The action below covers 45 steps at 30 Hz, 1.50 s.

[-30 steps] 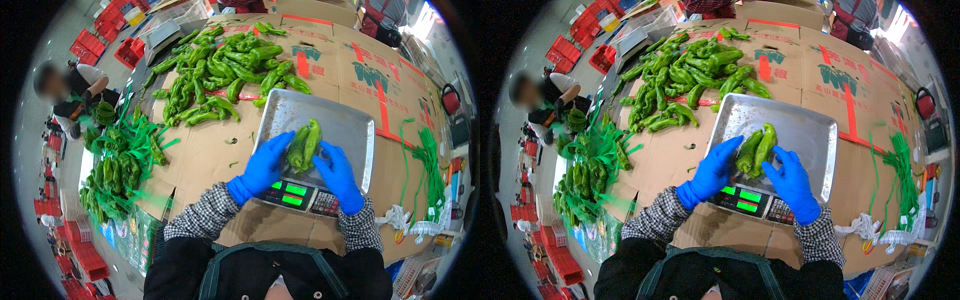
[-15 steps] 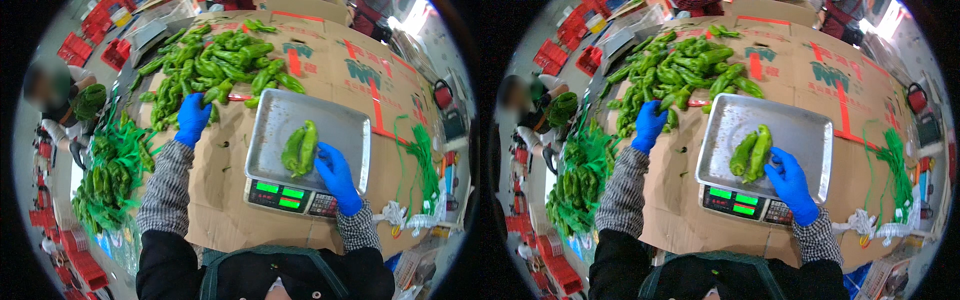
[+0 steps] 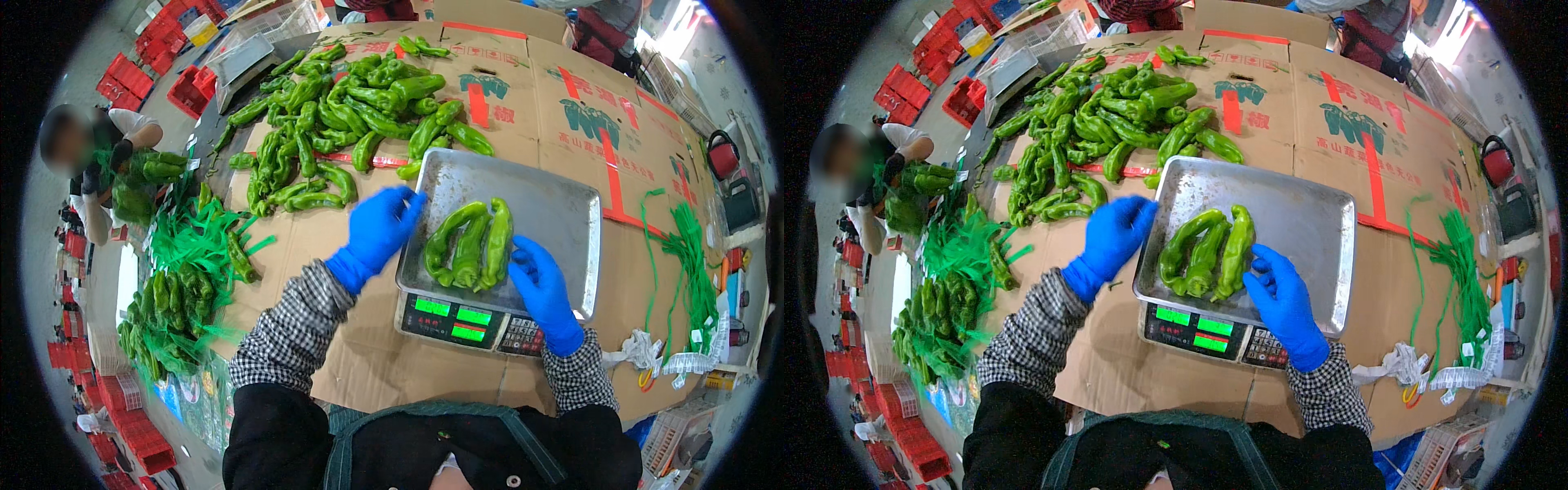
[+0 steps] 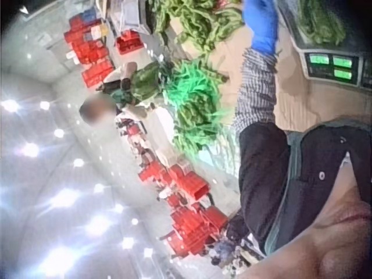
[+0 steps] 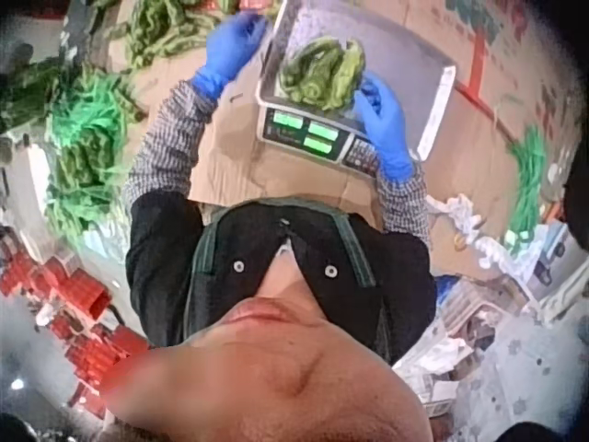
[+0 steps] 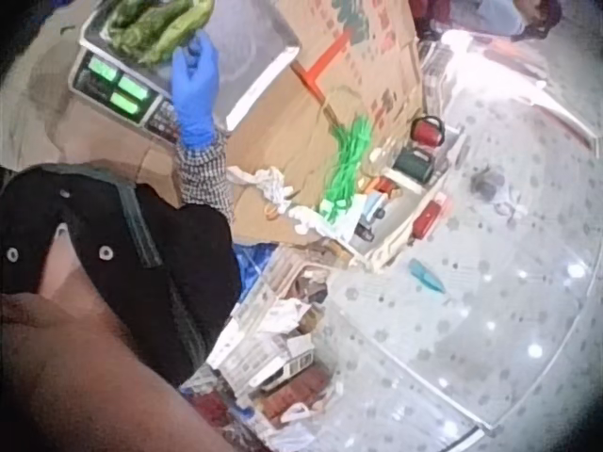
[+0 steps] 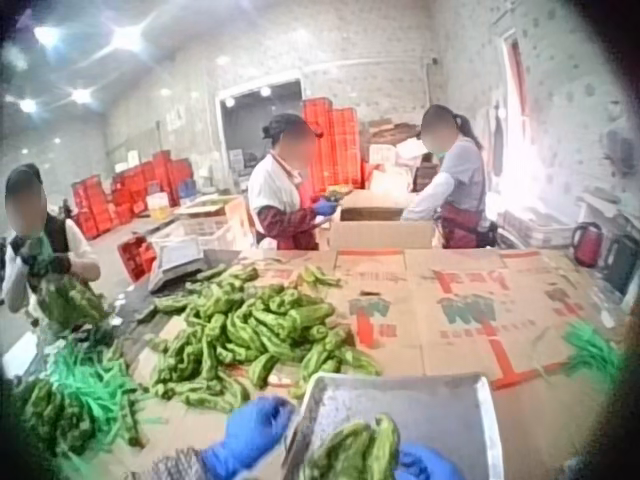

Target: The person selects green peppers from a pile, places them on a digital scale, and then packs them into green mesh bags. The person repeats this process multiple times, handling peppers and bags by hand.

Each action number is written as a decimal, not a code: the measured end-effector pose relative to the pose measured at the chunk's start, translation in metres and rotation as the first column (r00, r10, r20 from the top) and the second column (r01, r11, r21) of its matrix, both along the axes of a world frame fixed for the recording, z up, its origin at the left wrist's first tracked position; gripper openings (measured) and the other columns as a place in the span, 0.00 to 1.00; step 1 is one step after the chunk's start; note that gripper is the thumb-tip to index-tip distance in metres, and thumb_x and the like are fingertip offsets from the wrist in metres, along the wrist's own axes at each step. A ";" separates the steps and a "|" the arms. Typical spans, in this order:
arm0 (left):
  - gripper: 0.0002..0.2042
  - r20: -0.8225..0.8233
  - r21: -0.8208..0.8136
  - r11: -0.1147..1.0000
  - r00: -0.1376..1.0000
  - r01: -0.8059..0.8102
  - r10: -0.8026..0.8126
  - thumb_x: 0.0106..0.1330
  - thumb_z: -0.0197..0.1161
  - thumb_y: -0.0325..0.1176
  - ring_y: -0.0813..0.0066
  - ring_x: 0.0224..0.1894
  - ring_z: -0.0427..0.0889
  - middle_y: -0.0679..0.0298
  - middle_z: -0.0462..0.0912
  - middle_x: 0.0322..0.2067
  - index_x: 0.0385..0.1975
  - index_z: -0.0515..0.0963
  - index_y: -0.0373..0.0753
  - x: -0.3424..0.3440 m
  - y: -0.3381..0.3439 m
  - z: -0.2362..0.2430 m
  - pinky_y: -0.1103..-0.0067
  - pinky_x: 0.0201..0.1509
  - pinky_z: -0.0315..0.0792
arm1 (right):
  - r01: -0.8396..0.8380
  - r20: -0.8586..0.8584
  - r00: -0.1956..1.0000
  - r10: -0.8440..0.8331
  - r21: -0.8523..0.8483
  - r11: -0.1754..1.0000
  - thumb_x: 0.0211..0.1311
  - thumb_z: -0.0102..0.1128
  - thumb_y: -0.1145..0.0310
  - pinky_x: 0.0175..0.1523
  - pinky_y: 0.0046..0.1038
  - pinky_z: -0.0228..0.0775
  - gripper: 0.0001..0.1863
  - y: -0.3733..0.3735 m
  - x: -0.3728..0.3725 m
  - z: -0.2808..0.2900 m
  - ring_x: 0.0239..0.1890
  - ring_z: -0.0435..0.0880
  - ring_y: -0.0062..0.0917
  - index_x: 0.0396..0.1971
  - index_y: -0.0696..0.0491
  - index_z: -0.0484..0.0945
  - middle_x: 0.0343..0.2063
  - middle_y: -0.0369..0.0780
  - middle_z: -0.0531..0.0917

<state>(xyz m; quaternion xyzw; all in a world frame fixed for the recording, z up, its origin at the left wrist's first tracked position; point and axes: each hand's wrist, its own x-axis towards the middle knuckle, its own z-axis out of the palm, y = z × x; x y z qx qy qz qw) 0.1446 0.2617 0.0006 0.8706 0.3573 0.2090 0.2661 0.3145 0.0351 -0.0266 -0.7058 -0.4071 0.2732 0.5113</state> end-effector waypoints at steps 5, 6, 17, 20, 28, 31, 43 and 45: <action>0.28 -0.131 0.270 0.951 0.984 0.153 -0.121 0.55 0.64 0.36 0.52 0.52 0.70 0.50 0.72 0.48 0.57 0.65 0.40 0.005 0.097 -0.078 0.66 0.51 0.70 | 0.006 -0.062 0.998 -0.007 -0.013 1.000 0.57 0.59 0.73 0.38 0.21 0.69 0.22 0.004 0.000 0.003 0.33 0.75 0.19 0.53 0.55 0.70 0.37 0.39 0.78; 0.28 -0.114 0.242 0.944 0.973 0.225 -0.203 0.55 0.64 0.36 0.52 0.51 0.71 0.50 0.72 0.48 0.57 0.65 0.40 0.009 0.105 -0.096 0.65 0.51 0.69 | 0.003 -0.053 0.999 -0.004 -0.025 1.000 0.58 0.59 0.73 0.38 0.21 0.69 0.21 0.004 0.000 0.003 0.33 0.75 0.18 0.53 0.55 0.71 0.36 0.39 0.78; 0.15 0.645 -0.512 0.854 0.697 0.089 0.314 0.62 0.59 0.28 0.83 0.30 0.74 0.66 0.78 0.30 0.48 0.73 0.33 -0.009 0.061 -0.046 0.86 0.33 0.69 | -0.124 0.182 0.977 0.111 0.064 0.990 0.53 0.62 0.74 0.38 0.23 0.69 0.23 0.003 0.006 0.052 0.33 0.76 0.23 0.51 0.54 0.72 0.37 0.40 0.77; 0.15 0.663 -0.507 0.831 0.720 0.229 0.206 0.62 0.59 0.28 0.82 0.31 0.75 0.65 0.79 0.33 0.48 0.74 0.33 -0.010 0.038 0.006 0.84 0.37 0.71 | -0.169 0.551 0.833 0.043 0.179 0.969 0.50 0.65 0.69 0.44 0.31 0.69 0.27 0.030 0.003 0.094 0.41 0.76 0.32 0.53 0.52 0.71 0.40 0.42 0.76; 0.15 0.534 -0.525 0.730 0.837 0.437 -0.117 0.65 0.57 0.35 0.76 0.35 0.79 0.60 0.80 0.36 0.43 0.76 0.30 0.053 0.042 0.032 0.78 0.41 0.73 | -0.080 0.447 0.892 0.060 0.027 0.996 0.53 0.64 0.65 0.55 0.32 0.65 0.30 0.085 0.047 0.073 0.53 0.73 0.35 0.56 0.51 0.66 0.49 0.44 0.75; 0.18 0.324 -0.142 0.986 0.945 0.085 -0.035 0.59 0.63 0.41 0.68 0.32 0.80 0.56 0.80 0.34 0.42 0.76 0.32 0.091 0.104 -0.033 0.76 0.38 0.74 | -0.022 0.087 0.996 0.022 -0.004 1.000 0.56 0.62 0.65 0.54 0.31 0.65 0.31 0.064 0.067 0.061 0.55 0.71 0.31 0.59 0.54 0.63 0.51 0.45 0.73; 0.08 -0.083 0.429 0.888 0.986 0.168 -0.146 0.56 0.57 0.30 0.47 0.36 0.76 0.46 0.75 0.34 0.34 0.76 0.36 0.169 0.161 -0.064 0.62 0.42 0.73 | -0.175 0.034 0.982 0.188 -0.230 0.957 0.54 0.63 0.67 0.52 0.33 0.68 0.36 -0.003 0.043 0.046 0.48 0.73 0.36 0.62 0.56 0.57 0.48 0.49 0.67; 0.12 0.145 0.344 0.939 0.986 0.031 -0.085 0.59 0.58 0.32 0.54 0.39 0.79 0.48 0.78 0.36 0.41 0.76 0.35 0.158 0.157 -0.046 0.68 0.44 0.74 | -0.106 0.217 0.967 0.130 -0.122 0.987 0.53 0.63 0.67 0.54 0.36 0.67 0.35 -0.002 0.051 0.050 0.50 0.71 0.39 0.61 0.54 0.60 0.50 0.49 0.66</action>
